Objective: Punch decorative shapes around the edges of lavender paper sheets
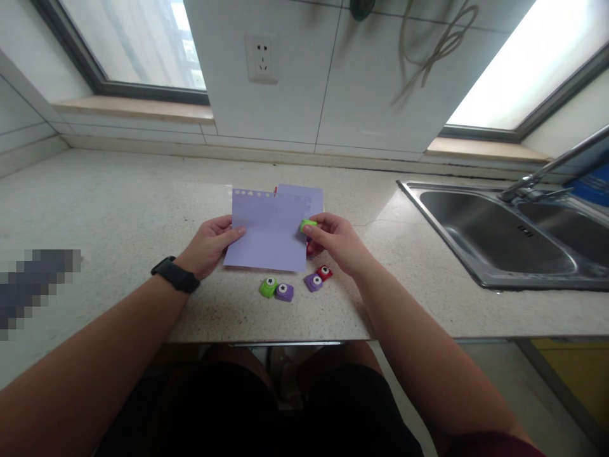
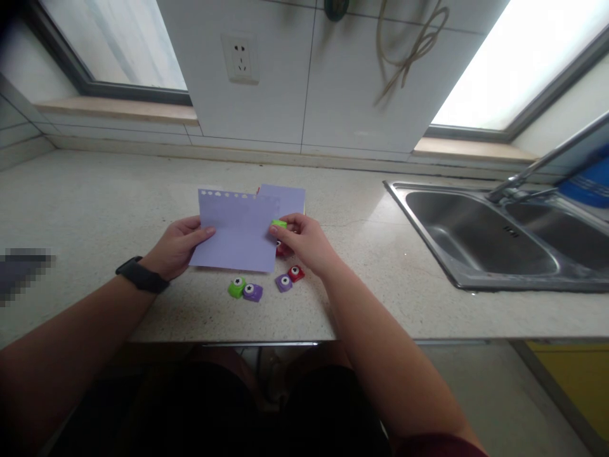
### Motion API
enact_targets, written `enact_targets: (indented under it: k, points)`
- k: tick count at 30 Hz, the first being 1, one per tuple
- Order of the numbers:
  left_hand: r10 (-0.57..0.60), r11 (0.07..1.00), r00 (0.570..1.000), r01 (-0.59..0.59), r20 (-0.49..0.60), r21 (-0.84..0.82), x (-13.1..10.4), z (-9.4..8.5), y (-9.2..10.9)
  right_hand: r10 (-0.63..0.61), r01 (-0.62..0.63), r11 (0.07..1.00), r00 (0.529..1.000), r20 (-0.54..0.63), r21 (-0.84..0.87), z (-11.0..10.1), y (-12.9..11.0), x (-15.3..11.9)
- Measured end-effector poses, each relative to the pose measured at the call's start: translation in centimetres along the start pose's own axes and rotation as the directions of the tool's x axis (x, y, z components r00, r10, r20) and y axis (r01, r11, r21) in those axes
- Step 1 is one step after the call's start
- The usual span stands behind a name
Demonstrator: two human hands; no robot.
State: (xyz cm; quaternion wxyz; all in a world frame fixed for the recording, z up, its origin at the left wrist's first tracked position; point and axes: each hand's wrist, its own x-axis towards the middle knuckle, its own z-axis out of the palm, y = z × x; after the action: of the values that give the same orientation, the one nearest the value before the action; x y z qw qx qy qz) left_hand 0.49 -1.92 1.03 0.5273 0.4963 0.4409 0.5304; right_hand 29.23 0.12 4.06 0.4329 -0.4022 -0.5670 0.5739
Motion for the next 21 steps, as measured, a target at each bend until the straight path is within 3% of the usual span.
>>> enact_targets:
  k: [11, 21]
  points:
    - [0.059, 0.998, 0.998, -0.059, -0.003, 0.0, 0.3, 0.0, -0.6, -0.179, 0.18, 0.961, 0.984, 0.021, -0.209, -0.8, 0.5, 0.1]
    - [0.081, 0.996, 0.997, -0.081, -0.012, 0.042, 0.3, -0.1, -0.7, -0.228, 0.228, 0.934, 0.973, 0.032, -0.274, -1.1, 0.9, 0.3]
